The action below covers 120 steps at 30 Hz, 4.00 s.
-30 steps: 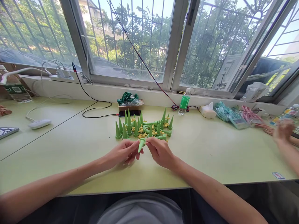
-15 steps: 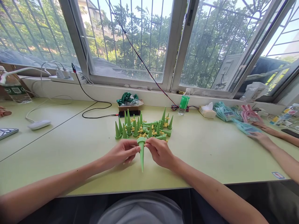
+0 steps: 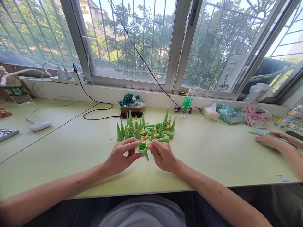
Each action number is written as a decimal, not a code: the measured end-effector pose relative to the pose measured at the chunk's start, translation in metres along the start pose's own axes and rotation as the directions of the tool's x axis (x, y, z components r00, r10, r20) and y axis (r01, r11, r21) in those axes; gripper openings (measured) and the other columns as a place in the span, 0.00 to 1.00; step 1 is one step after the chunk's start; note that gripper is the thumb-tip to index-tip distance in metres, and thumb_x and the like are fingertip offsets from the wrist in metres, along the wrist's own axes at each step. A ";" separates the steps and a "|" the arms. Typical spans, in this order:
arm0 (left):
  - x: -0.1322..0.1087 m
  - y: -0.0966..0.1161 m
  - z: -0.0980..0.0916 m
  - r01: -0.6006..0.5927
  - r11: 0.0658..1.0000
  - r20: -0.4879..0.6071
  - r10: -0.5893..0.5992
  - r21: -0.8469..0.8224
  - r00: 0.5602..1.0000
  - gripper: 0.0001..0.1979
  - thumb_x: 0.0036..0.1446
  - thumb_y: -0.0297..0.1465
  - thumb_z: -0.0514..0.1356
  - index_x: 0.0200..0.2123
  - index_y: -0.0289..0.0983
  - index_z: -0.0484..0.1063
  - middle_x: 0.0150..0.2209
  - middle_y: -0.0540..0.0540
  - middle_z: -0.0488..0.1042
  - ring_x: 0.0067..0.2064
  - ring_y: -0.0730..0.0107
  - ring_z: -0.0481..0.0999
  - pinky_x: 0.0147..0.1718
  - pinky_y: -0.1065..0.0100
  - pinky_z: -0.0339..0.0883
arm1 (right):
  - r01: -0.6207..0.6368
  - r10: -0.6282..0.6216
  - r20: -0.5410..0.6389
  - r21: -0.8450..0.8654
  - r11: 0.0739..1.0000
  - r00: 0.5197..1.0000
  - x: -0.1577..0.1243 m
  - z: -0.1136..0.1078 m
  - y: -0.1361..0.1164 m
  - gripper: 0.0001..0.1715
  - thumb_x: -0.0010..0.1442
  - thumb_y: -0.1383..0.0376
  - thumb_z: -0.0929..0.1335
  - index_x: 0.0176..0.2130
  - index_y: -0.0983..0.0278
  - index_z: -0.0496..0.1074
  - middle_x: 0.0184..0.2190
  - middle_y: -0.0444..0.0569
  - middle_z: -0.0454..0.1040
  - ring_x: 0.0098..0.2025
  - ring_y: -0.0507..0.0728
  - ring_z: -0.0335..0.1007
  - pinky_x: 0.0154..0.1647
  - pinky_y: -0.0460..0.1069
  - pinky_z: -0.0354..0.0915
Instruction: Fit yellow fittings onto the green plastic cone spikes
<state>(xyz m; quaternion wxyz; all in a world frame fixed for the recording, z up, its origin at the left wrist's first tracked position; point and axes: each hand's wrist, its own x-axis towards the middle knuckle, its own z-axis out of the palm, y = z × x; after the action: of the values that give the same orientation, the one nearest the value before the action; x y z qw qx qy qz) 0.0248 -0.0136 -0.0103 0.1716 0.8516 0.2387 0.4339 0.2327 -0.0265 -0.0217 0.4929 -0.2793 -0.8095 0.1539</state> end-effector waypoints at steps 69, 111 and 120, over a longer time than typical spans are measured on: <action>-0.001 -0.005 -0.004 -0.169 0.975 0.015 0.168 0.143 0.986 0.16 0.67 0.27 0.55 0.56 0.41 0.72 0.51 0.40 0.76 0.27 0.78 0.72 0.30 0.73 0.69 | -0.287 0.288 0.023 0.185 0.940 0.957 0.007 0.006 -0.003 0.17 0.71 0.56 0.60 0.31 0.61 0.61 0.15 0.36 0.60 0.16 0.48 0.52 0.18 0.44 0.51; 0.002 0.005 0.002 0.087 0.996 0.073 -0.087 0.001 0.994 0.17 0.64 0.33 0.58 0.23 0.34 0.63 0.24 0.52 0.58 0.27 0.77 0.55 0.22 0.74 0.50 | -0.243 0.240 0.068 0.032 0.970 0.968 0.004 0.007 -0.005 0.17 0.71 0.62 0.59 0.29 0.61 0.58 0.19 0.38 0.59 0.21 0.49 0.51 0.25 0.45 0.52; 0.005 0.001 0.003 0.443 0.842 0.254 -0.376 -0.309 0.891 0.17 0.61 0.38 0.60 0.25 0.36 0.63 0.19 0.57 0.52 0.17 0.82 0.53 0.15 0.75 0.47 | -0.202 0.204 0.061 -0.023 0.979 0.977 0.001 0.007 -0.002 0.17 0.71 0.63 0.59 0.28 0.62 0.58 0.20 0.38 0.58 0.22 0.49 0.50 0.25 0.45 0.51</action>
<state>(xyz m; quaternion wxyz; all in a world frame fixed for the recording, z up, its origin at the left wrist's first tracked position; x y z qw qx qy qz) 0.0305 -0.0122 -0.0080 0.4343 0.7709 0.3155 0.3429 0.2257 -0.0279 -0.0232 0.4464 -0.3597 -0.7932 0.2052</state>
